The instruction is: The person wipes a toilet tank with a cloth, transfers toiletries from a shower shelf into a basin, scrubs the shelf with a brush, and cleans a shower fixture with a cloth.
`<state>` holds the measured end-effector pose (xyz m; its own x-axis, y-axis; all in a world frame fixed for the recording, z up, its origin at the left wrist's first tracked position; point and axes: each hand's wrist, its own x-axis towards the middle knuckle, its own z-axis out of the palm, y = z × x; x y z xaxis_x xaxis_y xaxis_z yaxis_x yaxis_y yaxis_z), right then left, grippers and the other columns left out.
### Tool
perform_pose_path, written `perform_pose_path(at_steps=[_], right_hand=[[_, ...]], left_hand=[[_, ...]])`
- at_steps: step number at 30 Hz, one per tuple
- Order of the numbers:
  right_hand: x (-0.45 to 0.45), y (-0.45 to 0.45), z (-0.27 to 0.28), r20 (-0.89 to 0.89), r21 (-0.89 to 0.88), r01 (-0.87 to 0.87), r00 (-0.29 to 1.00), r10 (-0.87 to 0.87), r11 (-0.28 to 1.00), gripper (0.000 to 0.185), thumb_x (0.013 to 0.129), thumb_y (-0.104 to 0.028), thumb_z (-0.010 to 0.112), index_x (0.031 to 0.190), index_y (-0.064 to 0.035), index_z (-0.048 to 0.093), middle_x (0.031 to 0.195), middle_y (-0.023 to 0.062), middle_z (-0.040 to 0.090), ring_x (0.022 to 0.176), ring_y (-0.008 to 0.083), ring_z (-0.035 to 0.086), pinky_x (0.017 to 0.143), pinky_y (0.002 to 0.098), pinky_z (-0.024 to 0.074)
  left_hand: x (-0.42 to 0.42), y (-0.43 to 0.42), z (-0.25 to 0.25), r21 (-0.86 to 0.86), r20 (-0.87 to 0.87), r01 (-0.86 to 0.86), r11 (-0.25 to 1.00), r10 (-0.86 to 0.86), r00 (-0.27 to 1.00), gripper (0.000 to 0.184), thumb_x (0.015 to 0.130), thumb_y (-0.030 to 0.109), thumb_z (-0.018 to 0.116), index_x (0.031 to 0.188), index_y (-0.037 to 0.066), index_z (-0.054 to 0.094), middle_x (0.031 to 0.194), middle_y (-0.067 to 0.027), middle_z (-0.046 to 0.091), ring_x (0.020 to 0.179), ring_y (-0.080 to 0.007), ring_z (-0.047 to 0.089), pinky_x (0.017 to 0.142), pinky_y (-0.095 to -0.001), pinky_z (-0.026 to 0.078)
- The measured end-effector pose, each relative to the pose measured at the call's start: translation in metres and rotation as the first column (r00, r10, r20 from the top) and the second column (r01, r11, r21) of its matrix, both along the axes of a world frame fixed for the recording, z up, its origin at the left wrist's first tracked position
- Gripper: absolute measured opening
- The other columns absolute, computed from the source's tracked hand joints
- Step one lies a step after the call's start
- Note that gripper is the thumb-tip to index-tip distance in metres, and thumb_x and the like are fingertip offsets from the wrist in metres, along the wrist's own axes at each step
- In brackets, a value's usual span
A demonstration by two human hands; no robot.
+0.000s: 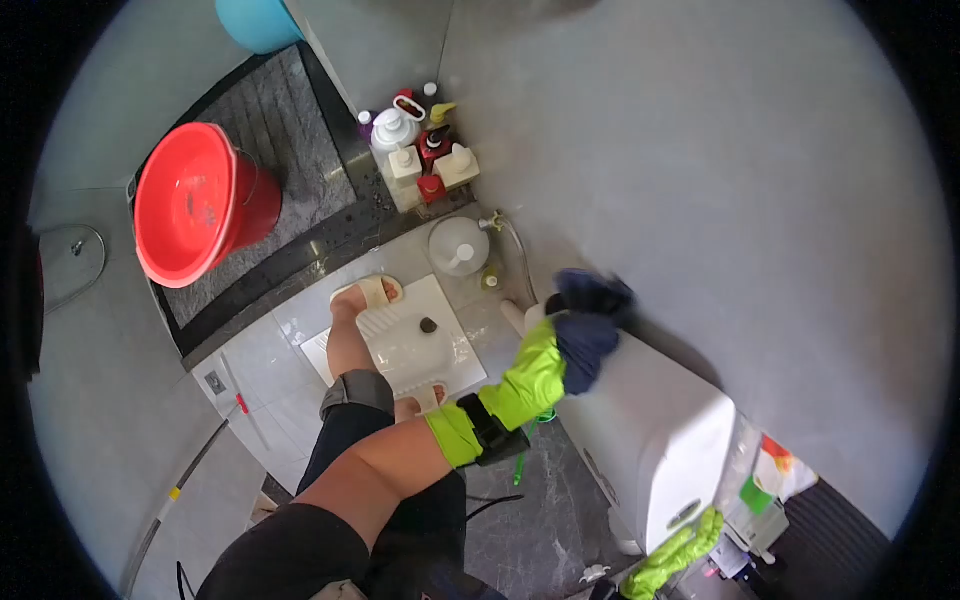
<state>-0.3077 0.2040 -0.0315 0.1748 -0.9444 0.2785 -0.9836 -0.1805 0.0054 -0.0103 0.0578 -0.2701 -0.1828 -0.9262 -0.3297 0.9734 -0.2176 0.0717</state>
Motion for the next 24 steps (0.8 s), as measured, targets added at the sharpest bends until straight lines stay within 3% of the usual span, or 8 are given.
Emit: perform_pose_path(at_steps=[2,4,6,7,8,14,17,24], right_hand=[[0.005,0.004,-0.006,0.244,0.022,0.336,0.912,-0.331,0.942,0.044,0.104,-0.022,0.04,0.14,0.0023,0.043,0.139,0.0233,0.048,0.135,0.0355,0.041,0.113,0.0534,0.0328],[-0.001,0.001,-0.003,0.136,-0.001,0.272,0.953,-0.269,0.962,0.044,0.103,-0.022,0.04,0.14,0.002,0.043,0.14,0.023,0.048,0.135,0.0354,0.041,0.113,0.0532,0.0332],[0.0,-0.003,-0.003,0.058,-0.025,0.204,0.978,-0.202,0.979,0.044,0.103,-0.022,0.04,0.14,0.0018,0.044,0.14,0.0228,0.047,0.135,0.0352,0.041,0.113,0.053,0.0336],[0.001,-0.005,-0.004,0.027,-0.03,0.171,0.985,-0.17,0.985,0.045,0.103,-0.023,0.04,0.14,0.0017,0.044,0.141,0.0226,0.046,0.135,0.0351,0.041,0.113,0.0529,0.0338],[0.0,-0.007,-0.004,0.004,-0.038,0.147,0.989,-0.147,0.988,0.045,0.103,-0.023,0.041,0.14,0.0015,0.044,0.141,0.0225,0.046,0.135,0.035,0.04,0.113,0.0528,0.034],[0.004,-0.005,0.001,-0.06,-0.051,0.04,0.997,-0.043,0.998,0.045,0.102,-0.024,0.041,0.139,0.0008,0.045,0.143,0.0218,0.044,0.136,0.0345,0.04,0.113,0.0521,0.0352],[0.004,-0.001,0.001,-0.074,-0.07,-0.01,0.997,0.005,0.997,0.046,0.102,-0.025,0.042,0.139,0.0005,0.046,0.144,0.0214,0.042,0.136,0.0342,0.039,0.113,0.0518,0.0358],[0.041,0.001,0.005,-0.003,-0.156,0.046,0.999,-0.047,0.987,0.041,0.097,-0.014,0.055,0.135,-0.0006,0.055,0.144,0.0203,0.044,0.133,0.0351,0.042,0.111,0.0452,0.0333]], left_hand=[[-0.021,-0.001,-0.072,0.172,0.224,-0.159,0.972,0.119,0.967,0.026,0.096,0.035,0.055,0.096,0.01,0.062,0.081,-0.0031,0.061,0.072,-0.0201,0.06,0.071,-0.0315,0.05],[-0.039,-0.007,-0.14,0.066,0.191,-0.327,0.943,0.31,0.931,0.023,0.097,0.032,0.053,0.097,0.011,0.063,0.082,-0.0059,0.063,0.072,-0.0203,0.06,0.073,-0.0302,0.049],[-0.051,0.021,-0.195,0.384,-0.04,0.049,0.922,-0.036,0.999,0.024,0.097,0.027,0.049,0.105,0.011,0.066,0.091,-0.0087,0.067,0.083,-0.0223,0.062,0.079,-0.0341,0.05],[-0.061,0.039,-0.199,0.478,0.313,0.16,0.864,-0.338,0.888,0.027,0.097,0.027,0.05,0.111,0.009,0.064,0.097,-0.0109,0.066,0.09,-0.0245,0.062,0.082,-0.0362,0.049],[-0.069,0.056,-0.202,0.622,0.508,0.265,0.737,-0.637,0.579,0.031,0.096,0.028,0.05,0.116,0.007,0.063,0.103,-0.0131,0.065,0.096,-0.0267,0.061,0.086,-0.0383,0.048],[-0.129,0.123,-0.139,0.556,0.791,0.703,0.444,-0.544,-0.281,0.074,0.087,0.042,0.065,0.136,-0.009,0.045,0.134,-0.0312,0.051,0.124,-0.0471,0.048,0.108,-0.0471,0.037],[-0.124,0.124,-0.126,0.54,0.81,0.627,0.562,-0.55,-0.204,0.069,0.088,0.036,0.063,0.138,-0.008,0.043,0.135,-0.0301,0.05,0.125,-0.0451,0.048,0.108,-0.0463,0.037],[-0.106,0.091,-0.032,0.235,0.839,0.109,0.966,-0.258,0.479,0.061,0.091,0.022,0.059,0.142,-0.006,0.04,0.137,-0.0276,0.048,0.127,-0.0402,0.048,0.109,-0.0445,0.037]])
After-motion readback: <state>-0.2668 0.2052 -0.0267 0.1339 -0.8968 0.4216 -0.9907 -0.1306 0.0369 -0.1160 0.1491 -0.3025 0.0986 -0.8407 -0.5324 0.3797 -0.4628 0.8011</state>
